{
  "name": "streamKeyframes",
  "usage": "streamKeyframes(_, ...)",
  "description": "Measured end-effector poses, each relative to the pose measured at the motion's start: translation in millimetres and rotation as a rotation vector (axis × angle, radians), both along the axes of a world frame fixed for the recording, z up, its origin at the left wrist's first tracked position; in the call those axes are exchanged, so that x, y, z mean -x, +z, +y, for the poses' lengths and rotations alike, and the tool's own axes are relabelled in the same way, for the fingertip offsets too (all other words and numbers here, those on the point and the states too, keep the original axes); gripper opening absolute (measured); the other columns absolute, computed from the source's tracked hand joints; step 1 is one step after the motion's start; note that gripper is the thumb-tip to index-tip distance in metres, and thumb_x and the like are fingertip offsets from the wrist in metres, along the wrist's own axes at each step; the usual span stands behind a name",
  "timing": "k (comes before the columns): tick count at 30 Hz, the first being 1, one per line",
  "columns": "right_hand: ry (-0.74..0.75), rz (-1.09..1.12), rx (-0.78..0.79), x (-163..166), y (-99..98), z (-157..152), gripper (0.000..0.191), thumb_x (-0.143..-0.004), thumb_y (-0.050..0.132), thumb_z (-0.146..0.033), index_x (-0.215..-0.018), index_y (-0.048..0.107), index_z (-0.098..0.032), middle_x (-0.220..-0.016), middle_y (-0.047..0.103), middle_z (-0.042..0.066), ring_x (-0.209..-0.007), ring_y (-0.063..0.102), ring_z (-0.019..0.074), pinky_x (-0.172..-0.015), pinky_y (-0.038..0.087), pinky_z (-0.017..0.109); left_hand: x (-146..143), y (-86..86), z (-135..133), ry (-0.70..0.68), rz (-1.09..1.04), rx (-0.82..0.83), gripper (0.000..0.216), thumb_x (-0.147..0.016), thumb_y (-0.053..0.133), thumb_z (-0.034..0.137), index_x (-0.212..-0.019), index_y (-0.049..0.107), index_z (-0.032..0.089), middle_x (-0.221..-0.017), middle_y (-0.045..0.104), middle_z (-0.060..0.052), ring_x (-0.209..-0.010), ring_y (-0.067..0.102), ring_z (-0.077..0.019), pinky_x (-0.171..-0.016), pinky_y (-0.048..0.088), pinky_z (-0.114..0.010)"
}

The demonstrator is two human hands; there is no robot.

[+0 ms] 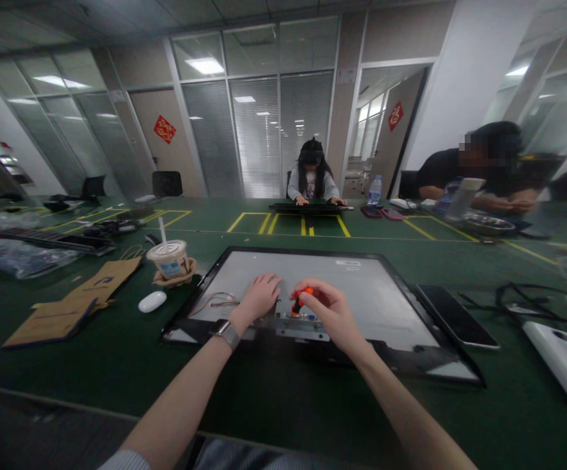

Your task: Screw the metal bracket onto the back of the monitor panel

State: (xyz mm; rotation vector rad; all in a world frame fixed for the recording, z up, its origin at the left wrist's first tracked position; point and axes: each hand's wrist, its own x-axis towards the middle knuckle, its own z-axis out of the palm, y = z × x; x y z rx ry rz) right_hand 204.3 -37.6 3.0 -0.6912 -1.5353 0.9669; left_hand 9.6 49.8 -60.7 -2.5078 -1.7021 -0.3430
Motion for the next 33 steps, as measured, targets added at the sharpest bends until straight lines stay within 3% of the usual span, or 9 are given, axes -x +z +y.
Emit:
streamKeyframes(10, 0.024, 0.023, -0.019, 0.1, -1.4, -0.6, 0.025, -0.097, 0.057, -0.044, -0.112, 0.064, -0.025, -0.086, 0.072, 0.002, -0.077, 0.068, 0.018, -0.073, 0.057, 0.034, -0.6, 8.3, -5.5, 0.004, -0.012, 0.025, 0.041, -0.102, 0.038, 0.026, -0.139, 0.054, 0.016, -0.148, 0.053, -0.014, -0.136, 0.049, -0.0267, -0.114, 0.038, -0.043)
streamKeyframes(15, 0.049, 0.083, 0.039, 2.5, -1.6, -1.0, 0.023, -0.092, 0.065, -0.045, -0.101, 0.059, -0.026, -0.084, 0.073, 0.002, -0.079, 0.069, 0.02, -0.072, 0.057, 0.035, -0.5, 7.7, -4.9, 0.002, -0.006, 0.024, 0.041, -0.102, 0.039, 0.027, -0.139, 0.054, 0.017, -0.148, 0.053, -0.013, -0.137, 0.048, -0.0268, -0.114, 0.038, -0.044)
streamKeyframes(22, 0.05, 0.162, 0.073, 3.5, -4.0, 1.1, 0.026, -0.092, 0.064, -0.048, -0.097, 0.07, -0.024, -0.09, 0.074, 0.005, -0.087, 0.069, 0.0206, -0.081, 0.056, 0.036, -1.1, 9.2, -5.9, 0.0, -0.012, 0.028, 0.041, -0.102, 0.038, 0.025, -0.139, 0.055, 0.016, -0.148, 0.053, -0.013, -0.136, 0.049, -0.0272, -0.114, 0.038, -0.043)
streamKeyframes(27, 0.039, 0.186, 0.041, 0.2, -7.8, 6.0, 0.022, -0.094, 0.063, -0.045, -0.104, 0.07, -0.026, -0.086, 0.072, 0.002, -0.081, 0.067, 0.0184, -0.075, 0.055, 0.033, -1.7, 9.2, -5.1, 0.02, -0.004, 0.048, 0.042, -0.103, 0.039, 0.027, -0.14, 0.054, 0.017, -0.149, 0.052, -0.013, -0.138, 0.047, -0.0272, -0.115, 0.038, -0.044)
streamKeyframes(33, 0.035, 0.12, 0.043, -0.2, -4.6, 4.2, 0.021, -0.089, 0.07, -0.045, -0.088, 0.071, -0.024, -0.08, 0.07, 0.002, -0.075, 0.066, 0.0172, -0.071, 0.054, 0.031, -0.9, 9.2, -5.3, 0.005, 0.0, 0.048, 0.042, -0.103, 0.038, 0.027, -0.141, 0.054, 0.016, -0.15, 0.051, -0.013, -0.139, 0.047, -0.0278, -0.116, 0.037, -0.045)
